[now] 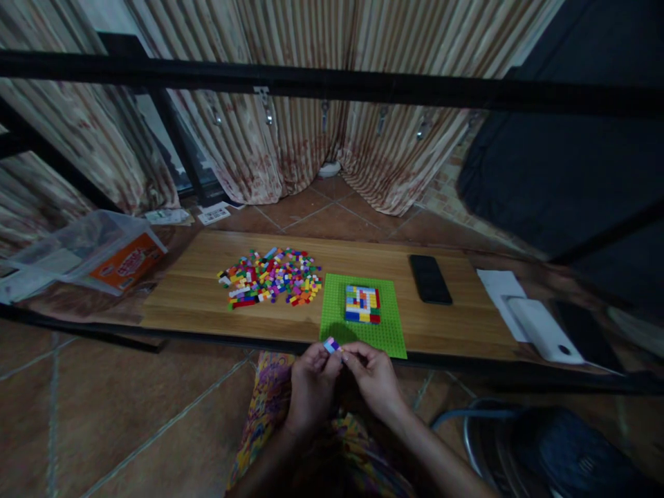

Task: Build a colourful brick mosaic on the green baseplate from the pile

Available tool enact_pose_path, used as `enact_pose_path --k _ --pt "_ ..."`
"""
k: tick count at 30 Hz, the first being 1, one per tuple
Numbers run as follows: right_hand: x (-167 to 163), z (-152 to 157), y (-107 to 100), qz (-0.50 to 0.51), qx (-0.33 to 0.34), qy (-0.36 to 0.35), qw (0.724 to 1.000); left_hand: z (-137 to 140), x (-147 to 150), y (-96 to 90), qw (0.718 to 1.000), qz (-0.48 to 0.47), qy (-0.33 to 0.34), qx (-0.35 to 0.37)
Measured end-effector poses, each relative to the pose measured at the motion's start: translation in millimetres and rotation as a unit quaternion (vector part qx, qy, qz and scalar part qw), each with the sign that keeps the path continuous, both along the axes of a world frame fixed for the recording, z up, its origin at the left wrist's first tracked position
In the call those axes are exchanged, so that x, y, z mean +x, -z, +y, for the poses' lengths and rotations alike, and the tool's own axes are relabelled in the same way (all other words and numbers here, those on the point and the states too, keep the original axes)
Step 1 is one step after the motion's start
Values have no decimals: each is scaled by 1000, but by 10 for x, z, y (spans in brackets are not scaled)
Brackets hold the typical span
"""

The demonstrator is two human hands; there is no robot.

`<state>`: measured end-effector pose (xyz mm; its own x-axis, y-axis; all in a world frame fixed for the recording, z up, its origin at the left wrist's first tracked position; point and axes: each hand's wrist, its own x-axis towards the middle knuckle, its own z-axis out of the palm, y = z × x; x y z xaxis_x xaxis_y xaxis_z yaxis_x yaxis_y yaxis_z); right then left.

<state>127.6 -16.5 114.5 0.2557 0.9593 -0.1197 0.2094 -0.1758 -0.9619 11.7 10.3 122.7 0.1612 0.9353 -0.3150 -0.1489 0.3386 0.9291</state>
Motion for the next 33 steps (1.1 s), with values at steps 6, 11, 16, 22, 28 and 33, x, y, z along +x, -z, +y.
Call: enact_pose_path --k 6,11,16,22,28,33 --pt "133 -30 38 -92 50 13 994 -3 69 42 1000 6 -11 -11" --pt "537 149 18 -170 101 90 976 -18 63 74 999 9 -1 -32" --pt "840 391 67 -252 115 100 956 0 65 142 998 10 6 -56" --pt "888 522 154 -322 122 72 936 197 33 211 1000 -4 -15 -23" --pt "930 560 117 -300 112 66 945 432 -20 247 999 7 -16 27" --pt "956 561 106 -290 110 48 950 622 -50 319 997 31 -15 65"
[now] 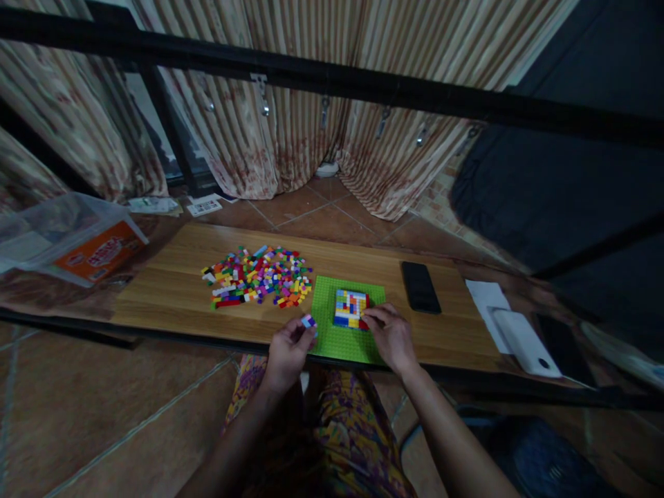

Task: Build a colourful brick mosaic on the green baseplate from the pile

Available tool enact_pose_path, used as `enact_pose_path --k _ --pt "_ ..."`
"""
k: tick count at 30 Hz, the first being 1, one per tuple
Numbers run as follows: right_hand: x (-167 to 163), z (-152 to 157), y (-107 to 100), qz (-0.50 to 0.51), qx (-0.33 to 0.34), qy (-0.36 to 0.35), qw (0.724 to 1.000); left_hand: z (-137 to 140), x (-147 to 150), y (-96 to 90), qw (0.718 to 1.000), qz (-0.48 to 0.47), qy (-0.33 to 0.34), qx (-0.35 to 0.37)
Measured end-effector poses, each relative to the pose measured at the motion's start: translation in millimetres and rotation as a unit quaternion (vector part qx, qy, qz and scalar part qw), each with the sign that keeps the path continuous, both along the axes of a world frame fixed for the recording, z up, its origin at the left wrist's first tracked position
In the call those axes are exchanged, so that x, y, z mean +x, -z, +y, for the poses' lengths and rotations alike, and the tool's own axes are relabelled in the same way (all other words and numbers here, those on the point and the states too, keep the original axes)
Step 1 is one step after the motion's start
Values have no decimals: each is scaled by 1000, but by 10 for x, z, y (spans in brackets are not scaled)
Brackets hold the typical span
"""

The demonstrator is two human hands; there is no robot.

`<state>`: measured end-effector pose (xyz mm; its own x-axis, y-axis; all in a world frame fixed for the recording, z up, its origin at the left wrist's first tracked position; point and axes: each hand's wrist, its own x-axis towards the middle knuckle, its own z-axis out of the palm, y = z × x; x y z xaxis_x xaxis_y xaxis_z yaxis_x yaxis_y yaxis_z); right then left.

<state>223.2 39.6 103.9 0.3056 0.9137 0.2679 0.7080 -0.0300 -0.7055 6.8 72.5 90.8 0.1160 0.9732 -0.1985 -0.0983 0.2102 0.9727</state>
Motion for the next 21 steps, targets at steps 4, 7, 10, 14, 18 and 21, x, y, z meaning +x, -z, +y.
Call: enact_pose_path --k 4,7,10,14,18,21 --pt "1 -1 18 19 8 -3 1000 139 -51 60 997 57 16 49" --pt "3 21 54 65 17 16 998 191 -76 85 990 112 27 83" --pt "17 60 97 114 17 31 993 191 -89 75 983 144 52 105" --pt "38 101 139 160 0 44 986 175 -105 23 978 153 80 117" --pt "50 105 139 201 -9 51 978 179 -116 -16 981 145 77 107" --pt "56 104 114 236 -15 66 969 189 -121 -27 981 141 77 111"
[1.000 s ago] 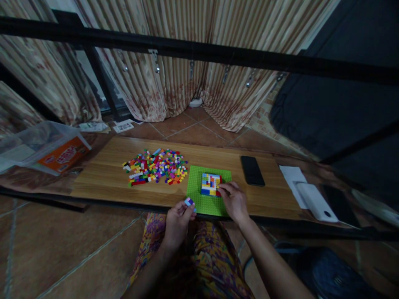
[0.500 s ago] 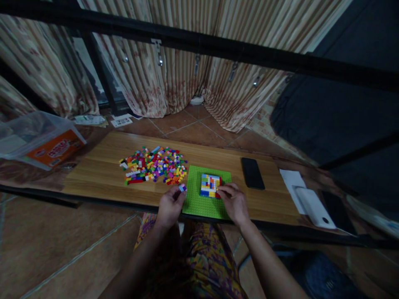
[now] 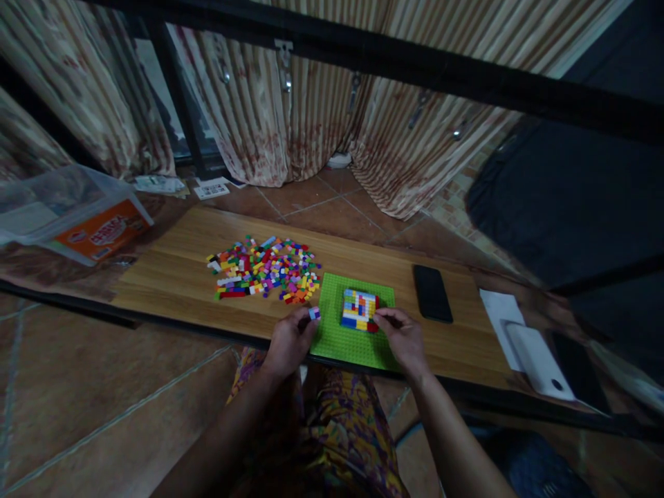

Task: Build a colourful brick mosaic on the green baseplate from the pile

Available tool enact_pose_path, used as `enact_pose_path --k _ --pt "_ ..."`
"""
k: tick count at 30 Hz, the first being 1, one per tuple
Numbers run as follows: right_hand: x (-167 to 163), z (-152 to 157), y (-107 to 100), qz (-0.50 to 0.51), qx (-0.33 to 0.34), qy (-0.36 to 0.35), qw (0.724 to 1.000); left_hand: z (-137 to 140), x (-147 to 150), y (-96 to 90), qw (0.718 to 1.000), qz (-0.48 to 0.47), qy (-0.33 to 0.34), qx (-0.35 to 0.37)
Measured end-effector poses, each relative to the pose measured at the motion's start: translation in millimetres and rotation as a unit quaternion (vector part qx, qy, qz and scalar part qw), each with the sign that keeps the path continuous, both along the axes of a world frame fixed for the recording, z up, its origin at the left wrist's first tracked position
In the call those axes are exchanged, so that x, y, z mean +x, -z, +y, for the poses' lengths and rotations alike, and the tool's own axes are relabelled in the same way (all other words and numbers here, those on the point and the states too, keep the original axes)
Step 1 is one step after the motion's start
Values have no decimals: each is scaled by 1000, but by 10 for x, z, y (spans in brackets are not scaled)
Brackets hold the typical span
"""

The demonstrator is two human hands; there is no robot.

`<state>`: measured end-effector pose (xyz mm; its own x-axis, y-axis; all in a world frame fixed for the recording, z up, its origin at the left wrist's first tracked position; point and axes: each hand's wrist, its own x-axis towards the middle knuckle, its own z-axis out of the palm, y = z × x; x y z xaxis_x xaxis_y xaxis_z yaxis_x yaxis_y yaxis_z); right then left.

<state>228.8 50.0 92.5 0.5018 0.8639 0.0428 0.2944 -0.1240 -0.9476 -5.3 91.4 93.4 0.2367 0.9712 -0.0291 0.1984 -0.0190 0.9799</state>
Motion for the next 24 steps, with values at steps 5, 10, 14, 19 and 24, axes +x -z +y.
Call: enact_pose_path --k 5,10,14,19,24 --pt "-9 11 -41 8 -22 20 1000 20 -14 30 1000 8 3 4" --pt "-173 -32 -107 -115 14 17 993 38 -25 95 998 -43 -4 -35" --pt "-522 -58 -208 -151 31 -83 985 41 -24 82 993 -87 -22 -78" --pt "-957 12 -249 -199 3 -155 968 37 -36 18 986 -134 -12 -97" --pt "-1127 120 -184 -212 -8 -154 965 36 -61 37 986 -148 3 -82"
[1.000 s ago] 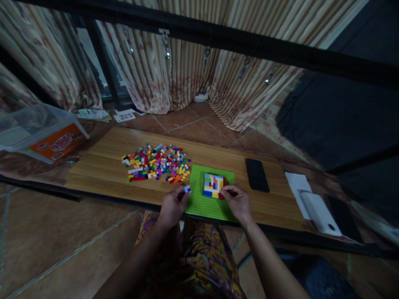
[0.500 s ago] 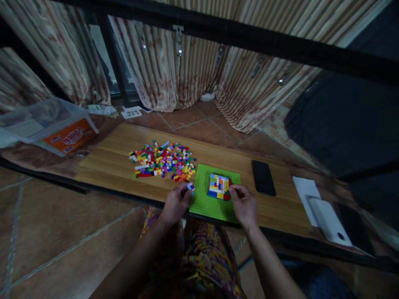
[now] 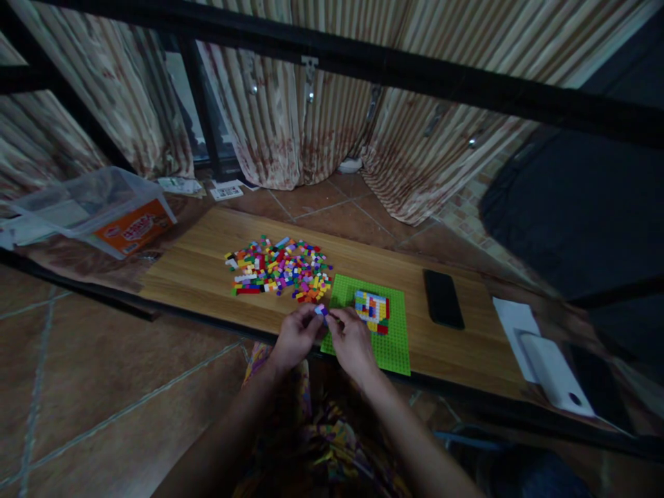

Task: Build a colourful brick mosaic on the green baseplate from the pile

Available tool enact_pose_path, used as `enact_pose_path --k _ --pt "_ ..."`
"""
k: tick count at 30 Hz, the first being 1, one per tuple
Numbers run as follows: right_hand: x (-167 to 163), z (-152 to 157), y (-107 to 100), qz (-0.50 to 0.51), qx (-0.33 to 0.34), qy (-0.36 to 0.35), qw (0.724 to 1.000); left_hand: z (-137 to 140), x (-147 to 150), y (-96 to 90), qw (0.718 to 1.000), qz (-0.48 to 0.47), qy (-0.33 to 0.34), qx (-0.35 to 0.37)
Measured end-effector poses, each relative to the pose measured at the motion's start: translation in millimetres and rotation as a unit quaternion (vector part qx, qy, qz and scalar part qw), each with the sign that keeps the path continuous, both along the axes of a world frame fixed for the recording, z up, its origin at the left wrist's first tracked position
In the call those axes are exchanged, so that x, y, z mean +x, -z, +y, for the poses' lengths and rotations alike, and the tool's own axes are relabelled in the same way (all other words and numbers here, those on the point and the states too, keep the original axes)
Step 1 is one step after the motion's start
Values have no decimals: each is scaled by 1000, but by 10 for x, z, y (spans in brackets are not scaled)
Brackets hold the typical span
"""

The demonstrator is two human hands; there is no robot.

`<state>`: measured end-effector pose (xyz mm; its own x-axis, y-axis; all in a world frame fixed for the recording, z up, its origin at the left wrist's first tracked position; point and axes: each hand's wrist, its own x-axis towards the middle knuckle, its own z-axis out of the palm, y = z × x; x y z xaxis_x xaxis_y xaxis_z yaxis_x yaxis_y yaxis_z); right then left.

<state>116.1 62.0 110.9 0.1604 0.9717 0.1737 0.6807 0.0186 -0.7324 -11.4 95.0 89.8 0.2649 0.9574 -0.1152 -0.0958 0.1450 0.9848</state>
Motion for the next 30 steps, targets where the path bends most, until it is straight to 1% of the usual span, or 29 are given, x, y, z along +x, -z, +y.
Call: enact_pose_path --k 5,9,12,15,18,20,23,26,28,30 --pt "-32 20 74 18 -17 18 1000 -26 15 50 1000 -5 -9 8" --pt "-64 -21 107 19 0 41 999 -54 34 68 999 19 -18 25" --pt "-76 -59 95 22 13 55 998 -60 39 78 999 38 -25 27" --pt "-29 -111 44 39 15 43 998 -63 40 70 998 50 -34 24" --pt "119 -191 -18 55 26 35 998 -71 37 49 998 55 -38 17" --pt "280 -257 -42 62 30 48 996 -76 32 40 997 59 -38 19" --pt "583 -352 -34 55 30 91 994 -75 24 45 997 70 -38 26" --pt "868 -408 12 19 28 142 989 -67 18 59 995 85 -27 40" --pt "992 -412 45 3 18 164 986 -63 16 64 994 95 -20 57" --pt "1049 -391 71 4 9 168 986 -61 14 65 992 99 -20 70"
